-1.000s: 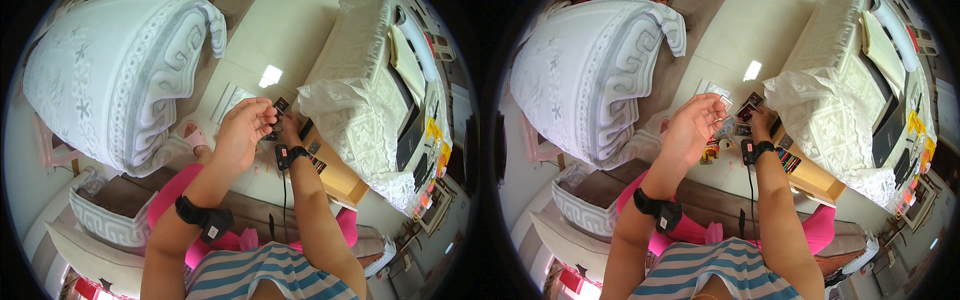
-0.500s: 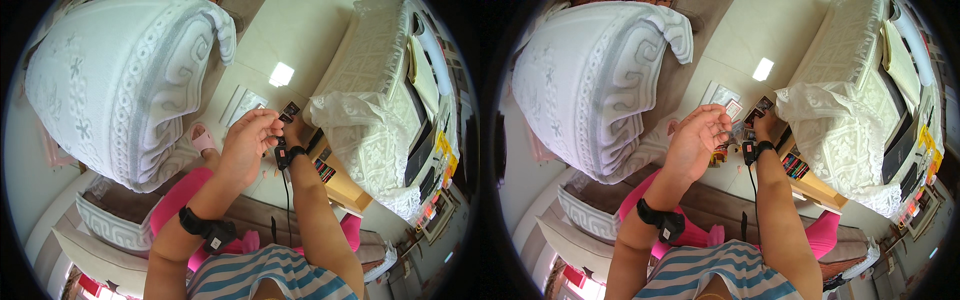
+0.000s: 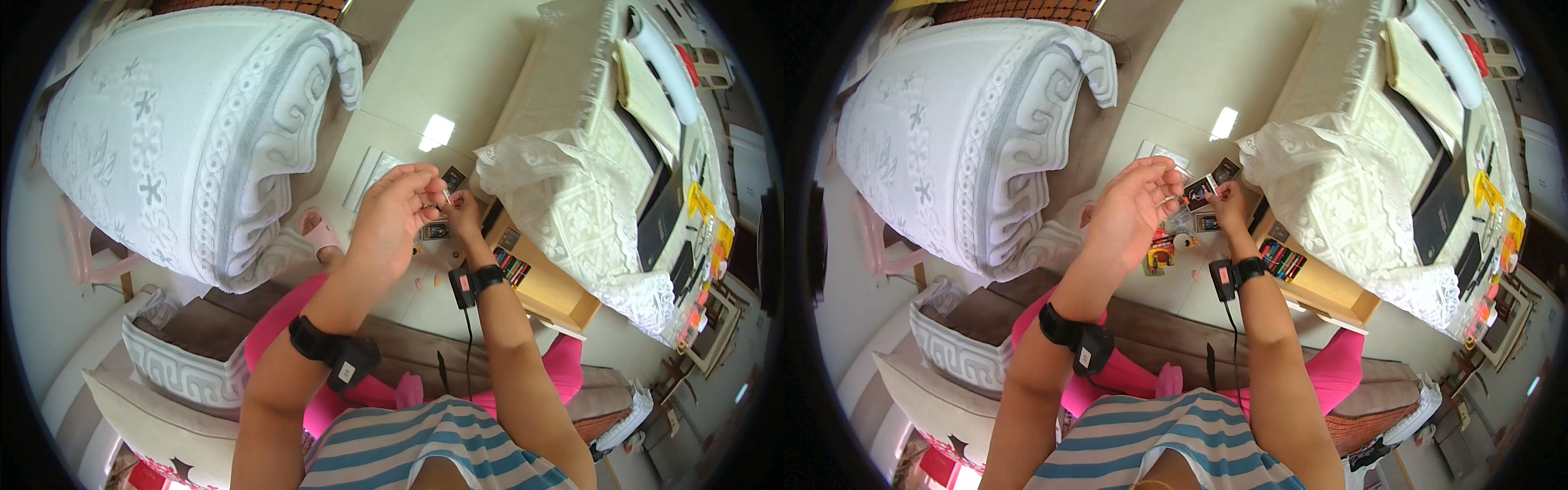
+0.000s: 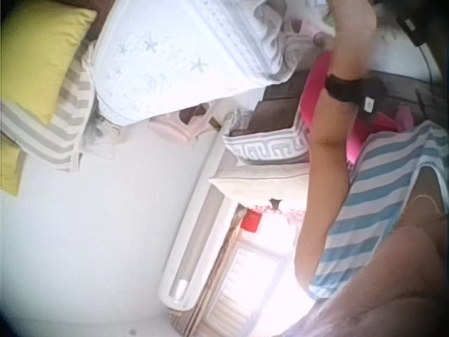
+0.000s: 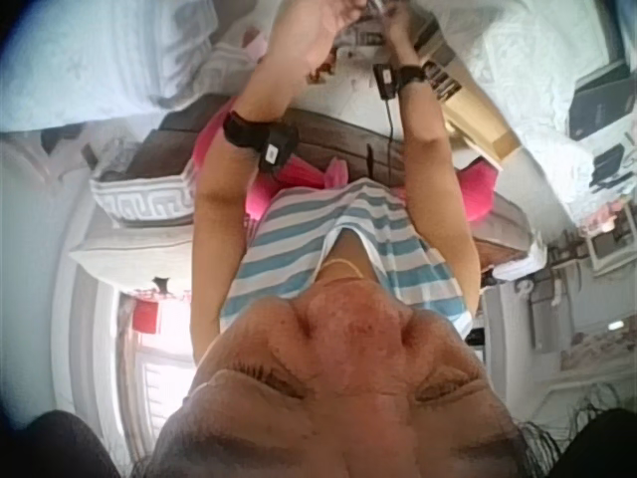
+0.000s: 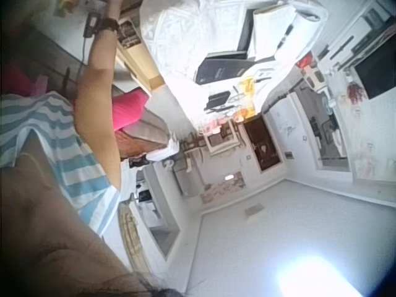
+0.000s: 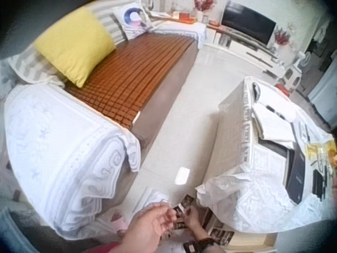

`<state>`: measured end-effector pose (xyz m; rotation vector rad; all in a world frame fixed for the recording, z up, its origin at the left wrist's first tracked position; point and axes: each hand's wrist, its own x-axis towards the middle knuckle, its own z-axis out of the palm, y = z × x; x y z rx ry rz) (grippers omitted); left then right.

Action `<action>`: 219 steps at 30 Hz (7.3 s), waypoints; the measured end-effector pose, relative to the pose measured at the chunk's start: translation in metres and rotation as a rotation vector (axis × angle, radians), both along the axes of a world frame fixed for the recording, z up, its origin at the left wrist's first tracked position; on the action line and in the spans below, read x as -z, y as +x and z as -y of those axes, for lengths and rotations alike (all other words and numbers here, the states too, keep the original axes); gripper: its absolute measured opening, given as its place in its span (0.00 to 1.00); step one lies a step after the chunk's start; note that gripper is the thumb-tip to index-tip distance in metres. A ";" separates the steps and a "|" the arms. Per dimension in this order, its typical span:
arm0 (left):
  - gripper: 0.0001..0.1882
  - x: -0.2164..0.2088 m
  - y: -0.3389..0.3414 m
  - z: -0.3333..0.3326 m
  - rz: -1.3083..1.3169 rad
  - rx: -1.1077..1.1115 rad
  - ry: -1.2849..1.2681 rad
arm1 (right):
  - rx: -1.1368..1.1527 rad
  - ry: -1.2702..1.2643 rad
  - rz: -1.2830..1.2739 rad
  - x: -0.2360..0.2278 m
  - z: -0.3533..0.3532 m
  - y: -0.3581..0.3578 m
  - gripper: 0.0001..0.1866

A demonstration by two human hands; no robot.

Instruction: The person places objects into a drawer including batteries, small boxes, documents, and containers.

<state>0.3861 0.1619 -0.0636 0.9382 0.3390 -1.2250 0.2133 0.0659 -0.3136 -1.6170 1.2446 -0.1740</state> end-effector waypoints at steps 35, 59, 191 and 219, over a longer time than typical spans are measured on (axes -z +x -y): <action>0.11 0.006 -0.049 0.016 0.126 0.215 -0.066 | 0.556 0.019 -0.174 0.002 0.043 -0.208 0.26; 0.09 0.019 -0.048 0.026 0.092 0.225 -0.034 | -0.163 -0.651 -0.371 -0.033 0.043 -0.162 0.36; 0.11 0.010 -0.038 0.007 0.153 0.202 0.066 | -0.224 -0.173 -0.131 -0.004 0.072 -0.125 0.17; 0.07 -0.007 -0.039 0.011 0.160 0.195 -0.047 | 0.436 0.492 -0.049 -0.028 -0.048 -0.124 0.13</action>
